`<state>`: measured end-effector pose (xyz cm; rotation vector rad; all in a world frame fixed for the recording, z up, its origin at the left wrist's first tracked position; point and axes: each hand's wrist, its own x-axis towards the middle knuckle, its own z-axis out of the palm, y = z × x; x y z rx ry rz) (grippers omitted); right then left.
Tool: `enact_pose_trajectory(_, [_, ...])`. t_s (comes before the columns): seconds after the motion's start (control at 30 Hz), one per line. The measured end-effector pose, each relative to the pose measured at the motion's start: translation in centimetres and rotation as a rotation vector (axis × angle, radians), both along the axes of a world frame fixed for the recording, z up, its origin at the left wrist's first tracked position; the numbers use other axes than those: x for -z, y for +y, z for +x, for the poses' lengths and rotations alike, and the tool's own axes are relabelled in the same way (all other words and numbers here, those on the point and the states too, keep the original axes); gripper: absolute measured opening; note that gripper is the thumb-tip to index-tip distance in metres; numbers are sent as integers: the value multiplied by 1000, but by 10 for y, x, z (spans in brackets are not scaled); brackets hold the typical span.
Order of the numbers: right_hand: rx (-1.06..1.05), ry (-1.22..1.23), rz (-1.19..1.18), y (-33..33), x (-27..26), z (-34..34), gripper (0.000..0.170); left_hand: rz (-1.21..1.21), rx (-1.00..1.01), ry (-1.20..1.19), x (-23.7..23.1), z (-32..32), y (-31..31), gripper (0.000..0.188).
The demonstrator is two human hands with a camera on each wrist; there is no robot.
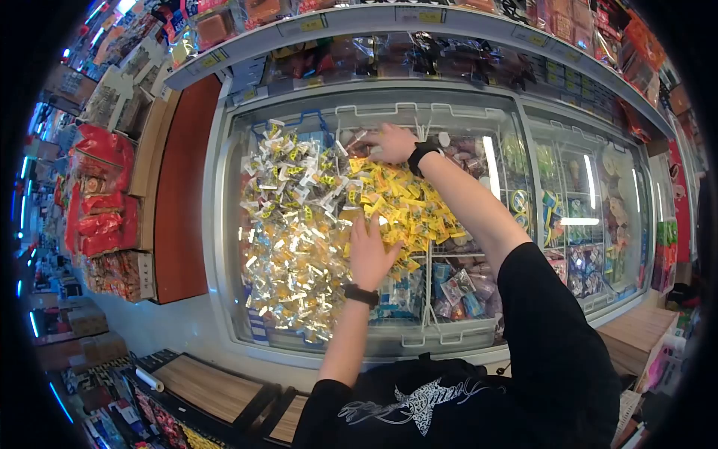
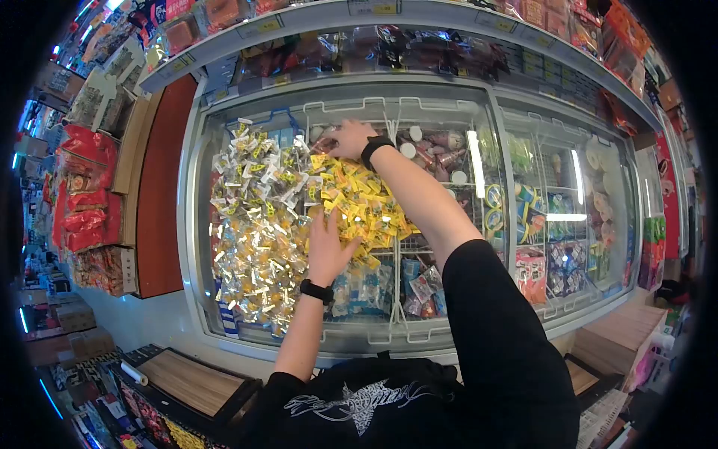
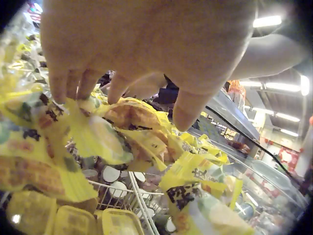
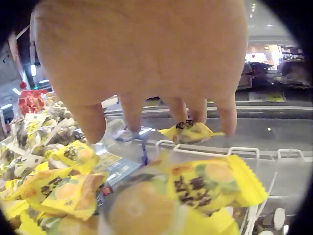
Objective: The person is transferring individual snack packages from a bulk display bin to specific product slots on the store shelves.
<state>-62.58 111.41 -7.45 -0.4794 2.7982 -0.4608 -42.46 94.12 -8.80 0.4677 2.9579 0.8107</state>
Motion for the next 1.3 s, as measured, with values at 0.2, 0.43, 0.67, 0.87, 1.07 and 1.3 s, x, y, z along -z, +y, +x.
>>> enact_pose_trajectory(0.2, [-246, -2, -8, -9, -2, 48, 47, 9, 5, 1, 1, 2, 3, 77])
enact_pose_trajectory(0.43, [-193, 160, 76, -10, -19, 127, 45, 79, 75, -96, -5, 24, 3, 72])
enact_pose_trajectory(0.67, [-109, 189, -36, 0, -7, 150, 50, -30, -55, 31, -20, 73, -15, 77])
enact_pose_trajectory(0.87, [135, 270, -7, 24, 6, 106, 56, -60, -114, 15, -8, 85, -26, 79])
enact_pose_trajectory(1.07, [-48, 69, -69, 33, 3, 146, 52, -174, 10, -22, -3, 78, -27, 83])
enact_pose_trajectory(1.3, [13, 233, -349, 46, 4, 243, 44, 167, 55, -156, 2, 102, 3, 83])
